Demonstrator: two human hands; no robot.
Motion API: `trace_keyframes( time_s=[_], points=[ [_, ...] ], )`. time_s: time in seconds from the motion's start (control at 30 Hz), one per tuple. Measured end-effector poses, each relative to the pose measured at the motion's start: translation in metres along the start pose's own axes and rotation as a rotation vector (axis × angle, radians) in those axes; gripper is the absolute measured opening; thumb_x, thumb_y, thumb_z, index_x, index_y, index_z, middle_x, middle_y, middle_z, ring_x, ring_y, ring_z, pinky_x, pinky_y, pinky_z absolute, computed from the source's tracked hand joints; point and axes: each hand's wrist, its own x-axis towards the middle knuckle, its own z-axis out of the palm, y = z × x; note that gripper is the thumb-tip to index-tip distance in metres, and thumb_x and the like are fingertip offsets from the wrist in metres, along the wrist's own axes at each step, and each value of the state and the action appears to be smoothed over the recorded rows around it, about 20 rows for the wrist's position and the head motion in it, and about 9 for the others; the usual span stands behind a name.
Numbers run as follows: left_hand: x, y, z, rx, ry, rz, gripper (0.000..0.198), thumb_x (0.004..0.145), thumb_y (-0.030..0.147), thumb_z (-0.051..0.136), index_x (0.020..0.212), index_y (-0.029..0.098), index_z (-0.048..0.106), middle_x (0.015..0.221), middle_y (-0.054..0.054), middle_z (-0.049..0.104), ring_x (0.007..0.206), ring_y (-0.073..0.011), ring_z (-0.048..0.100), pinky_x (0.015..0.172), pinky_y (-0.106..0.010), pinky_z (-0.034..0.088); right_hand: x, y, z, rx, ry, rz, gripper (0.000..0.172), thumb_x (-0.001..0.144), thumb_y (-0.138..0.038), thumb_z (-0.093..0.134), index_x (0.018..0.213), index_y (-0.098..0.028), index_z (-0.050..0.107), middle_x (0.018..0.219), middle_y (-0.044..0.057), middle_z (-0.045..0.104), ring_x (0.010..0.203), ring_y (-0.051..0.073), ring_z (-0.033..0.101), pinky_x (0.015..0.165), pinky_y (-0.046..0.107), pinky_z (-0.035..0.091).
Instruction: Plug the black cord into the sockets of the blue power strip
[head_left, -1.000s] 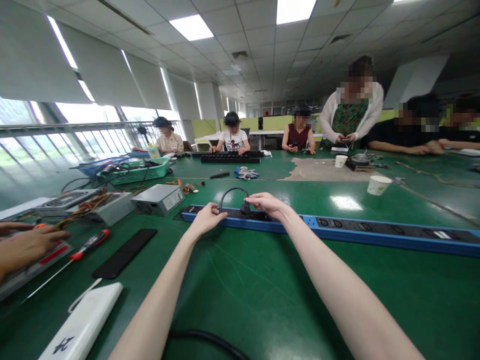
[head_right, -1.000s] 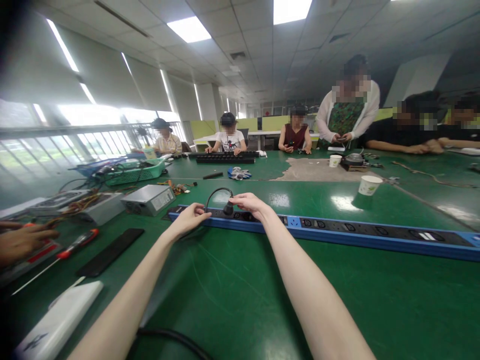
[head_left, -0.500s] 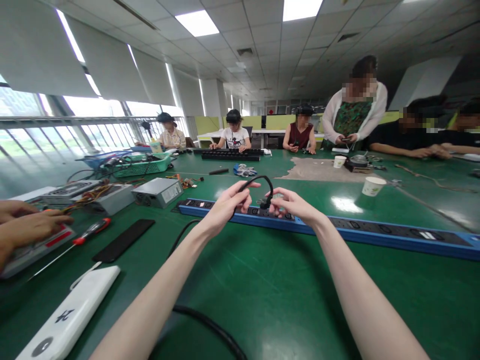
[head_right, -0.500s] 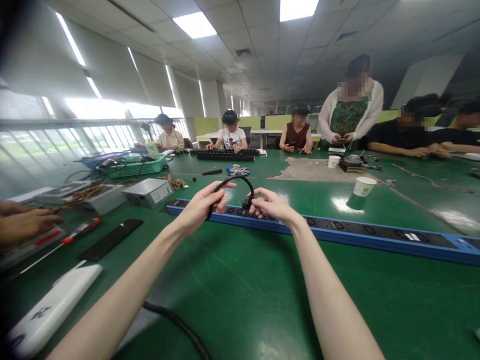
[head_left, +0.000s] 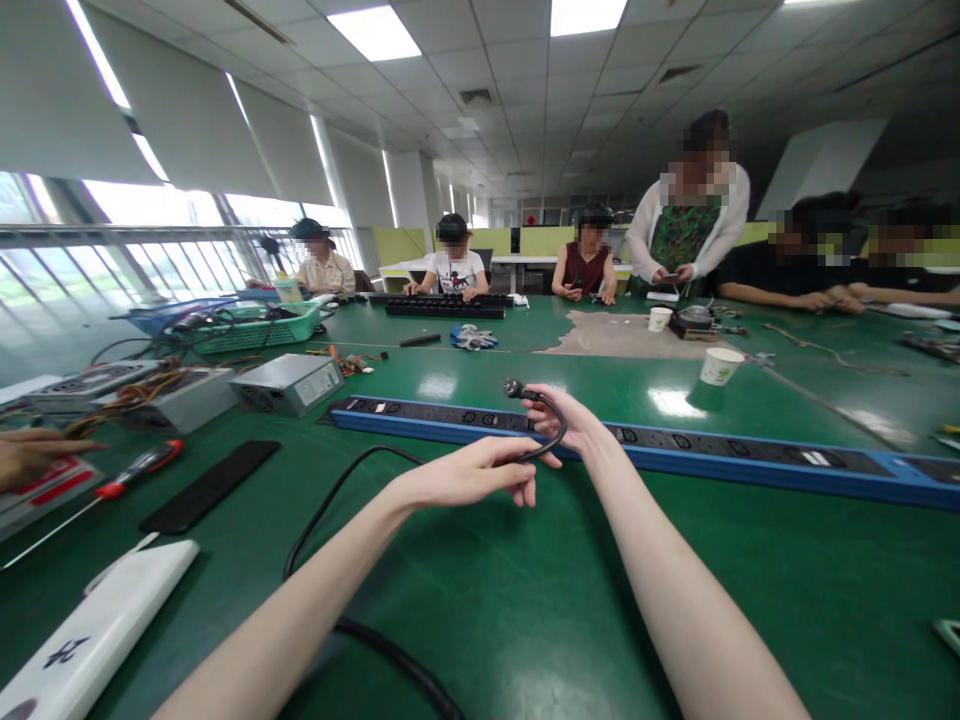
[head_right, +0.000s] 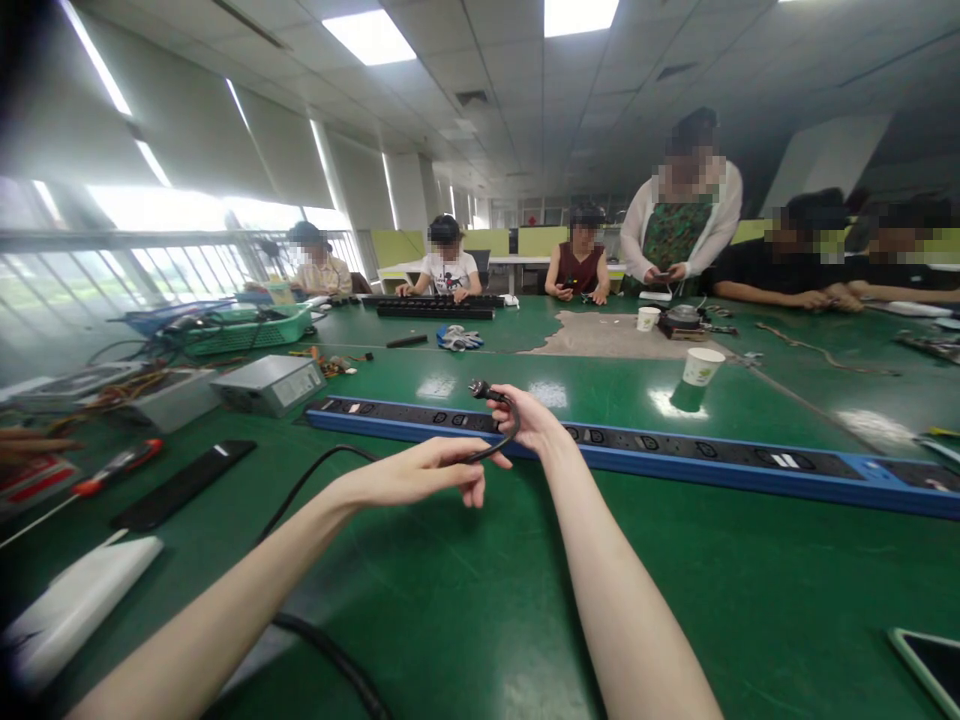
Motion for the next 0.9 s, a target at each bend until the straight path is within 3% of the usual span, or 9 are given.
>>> trace_keyframes(
  time_s=[0.17,0.27,0.4,0.47,0.57,0.63,0.7,0.77,0.9],
  points=[
    [0.006,-0.012,0.013,-0.247,-0.134,-0.106,0.052,0.099,0.055,0.06,0.14,0.023,0.058,0.101,-0.01,0.073,0.091,-0.0189,0.07,0.087,-0.036,0.058,0.002,-0.009,-0.003,-0.066,-0.006,-0.043,0.024,0.096,-0.036,0.06,0.082,-0.018,0.053,0.064,-0.003,0.05,0.046,0.005,0.028,0.037,0.015,0.022],
    [0.011,-0.026,0.025,-0.428,-0.322,-0.205,0.047,0.097,0.054,0.063,0.134,0.024,0.06,0.096,-0.008,0.073,0.082,-0.02,0.073,0.08,-0.039,0.061,0.007,-0.006,0.0,-0.139,0.038,-0.081,0.027,0.093,-0.041,0.059,0.08,-0.018,0.054,0.061,-0.003,0.047,0.046,0.005,0.027,0.039,0.017,0.021],
    [0.014,-0.037,0.026,-0.43,-0.517,-0.309,0.047,0.096,0.06,0.059,0.124,0.023,0.066,0.093,-0.008,0.076,0.08,-0.0229,0.074,0.082,-0.042,0.061,0.017,0.008,0.006,-0.348,0.23,-0.33,0.021,0.084,-0.039,0.063,0.083,-0.019,0.058,0.065,-0.002,0.055,0.05,0.007,0.038,0.045,0.021,0.026],
    [0.013,-0.04,0.013,-0.272,-0.388,-0.316,0.06,0.098,0.07,0.046,0.109,0.018,0.073,0.09,-0.011,0.077,0.084,-0.0236,0.075,0.087,-0.04,0.058,0.02,0.013,0.006,-0.606,0.383,-0.476,0.021,0.079,-0.039,0.067,0.086,-0.02,0.062,0.069,-0.002,0.061,0.056,0.009,0.046,0.052,0.022,0.034],
    [0.01,-0.05,-0.017,0.037,0.138,-0.327,0.078,0.102,0.073,0.025,0.087,0.014,0.073,0.078,-0.013,0.075,0.075,-0.0231,0.072,0.083,-0.038,0.057,0.021,0.013,0.004,-0.979,0.555,-0.537,0.023,0.078,-0.042,0.068,0.085,-0.021,0.065,0.076,-0.001,0.068,0.068,0.013,0.057,0.064,0.024,0.04],
    [0.008,-0.064,-0.034,0.36,0.549,-0.325,0.065,0.105,0.06,0.027,0.088,0.016,0.072,0.08,-0.011,0.075,0.08,-0.0241,0.071,0.086,-0.039,0.055,0.019,0.013,0.005,-1.14,0.611,-0.484,0.023,0.08,-0.044,0.066,0.084,-0.022,0.065,0.08,0.0,0.071,0.072,0.015,0.06,0.067,0.025,0.04],
    [0.005,-0.083,-0.043,0.734,0.819,-0.261,0.039,0.104,0.043,0.04,0.105,0.02,0.071,0.101,-0.011,0.076,0.103,-0.0267,0.07,0.099,-0.042,0.051,0.016,0.014,0.008,-1.248,0.623,-0.43,0.021,0.081,-0.045,0.065,0.084,-0.024,0.065,0.084,0.0,0.073,0.076,0.016,0.063,0.068,0.025,0.039],
    [0.004,-0.105,-0.042,1.01,0.867,-0.158,0.034,0.099,0.031,0.049,0.126,0.021,0.065,0.129,-0.013,0.07,0.126,-0.0284,0.061,0.112,-0.044,0.044,0.014,0.017,0.014,-1.318,0.615,-0.405,0.02,0.084,-0.044,0.063,0.087,-0.025,0.066,0.088,0.001,0.074,0.081,0.018,0.065,0.069,0.026,0.039],
    [0.003,-0.137,-0.031,1.264,0.813,-0.067,0.061,0.095,0.022,0.052,0.154,0.017,0.045,0.159,-0.015,0.049,0.149,-0.0291,0.043,0.128,-0.049,0.026,0.013,0.025,0.027,-1.448,0.642,-0.408,0.02,0.09,-0.044,0.06,0.095,-0.026,0.066,0.094,0.004,0.075,0.09,0.021,0.068,0.074,0.028,0.042]
  ],
)
